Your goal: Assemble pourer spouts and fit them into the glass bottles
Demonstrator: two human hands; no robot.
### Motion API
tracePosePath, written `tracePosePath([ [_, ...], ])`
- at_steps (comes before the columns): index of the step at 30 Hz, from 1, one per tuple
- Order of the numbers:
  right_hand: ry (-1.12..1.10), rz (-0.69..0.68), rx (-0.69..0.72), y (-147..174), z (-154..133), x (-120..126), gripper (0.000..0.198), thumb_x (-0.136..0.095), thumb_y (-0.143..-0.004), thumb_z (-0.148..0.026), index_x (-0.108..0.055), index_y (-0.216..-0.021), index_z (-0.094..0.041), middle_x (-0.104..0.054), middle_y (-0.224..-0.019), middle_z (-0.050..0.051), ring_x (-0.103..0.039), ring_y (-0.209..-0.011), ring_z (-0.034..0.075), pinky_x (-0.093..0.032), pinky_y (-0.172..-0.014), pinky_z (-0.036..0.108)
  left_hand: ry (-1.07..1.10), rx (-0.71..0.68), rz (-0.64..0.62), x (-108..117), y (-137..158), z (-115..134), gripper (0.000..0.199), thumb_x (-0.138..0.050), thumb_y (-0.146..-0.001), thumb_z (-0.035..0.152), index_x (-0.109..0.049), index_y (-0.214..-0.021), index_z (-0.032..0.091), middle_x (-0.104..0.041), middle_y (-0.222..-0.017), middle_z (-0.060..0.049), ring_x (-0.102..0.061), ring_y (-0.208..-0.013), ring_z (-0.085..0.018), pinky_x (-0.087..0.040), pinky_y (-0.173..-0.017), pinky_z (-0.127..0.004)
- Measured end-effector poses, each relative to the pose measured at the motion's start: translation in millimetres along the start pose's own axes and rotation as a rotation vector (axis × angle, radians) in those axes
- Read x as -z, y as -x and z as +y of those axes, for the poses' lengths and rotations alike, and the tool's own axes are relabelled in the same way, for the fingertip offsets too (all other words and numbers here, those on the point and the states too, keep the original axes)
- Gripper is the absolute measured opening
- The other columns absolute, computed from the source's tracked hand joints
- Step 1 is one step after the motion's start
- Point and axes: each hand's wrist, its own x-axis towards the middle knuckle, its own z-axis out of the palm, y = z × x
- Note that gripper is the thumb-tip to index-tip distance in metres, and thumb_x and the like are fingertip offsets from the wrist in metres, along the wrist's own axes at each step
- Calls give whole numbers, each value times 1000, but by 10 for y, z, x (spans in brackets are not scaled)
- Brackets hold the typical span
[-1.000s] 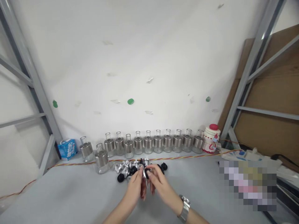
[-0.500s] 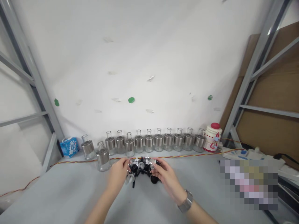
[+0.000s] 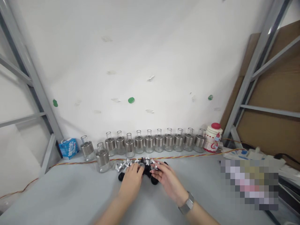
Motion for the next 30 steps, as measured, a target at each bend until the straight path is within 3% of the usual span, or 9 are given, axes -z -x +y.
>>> tracePosePath([
  [5,8,-30,-8,-9,27,23,26,-68,-64,-27,-62,-85,-15,-67,-78,5,-64,-64,17,-48,-64,29,-6,-124,-27,-82,-43,41,27,-39,-81,9,-53,-100,21,-54,-96,-4,-49,-92,-21,-40,-77,-35],
  [13,1,-46,-37,-20,38,12,27,-69,-62,-24,-61,-86,-14,-68,-79,6,-64,-64,17,-48,-63,28,-25,-53,-39,-188,-55,-66,27,-38,-81,6,-54,-98,20,-53,-102,-5,-48,-94,-20,-39,-79,-34],
  [23,16,-92,-54,-22,49,49,24,-63,-69,-26,-59,-89,-14,-68,-83,8,-65,-65,17,-47,-66,29,-54,-30,-37,-87,-57,-128,19,-46,-77,6,-59,-83,18,-55,-92,-4,-48,-88,-20,-40,-74,-33],
  [30,39,-81,-78,-44,59,62,25,-62,-70,-25,-58,-91,-13,-68,-85,10,-65,-66,18,-47,-64,28,-5,26,36,-29,-36,-194,24,-46,-77,7,-59,-92,20,-55,-96,-5,-49,-94,-22,-40,-77,-36],
])
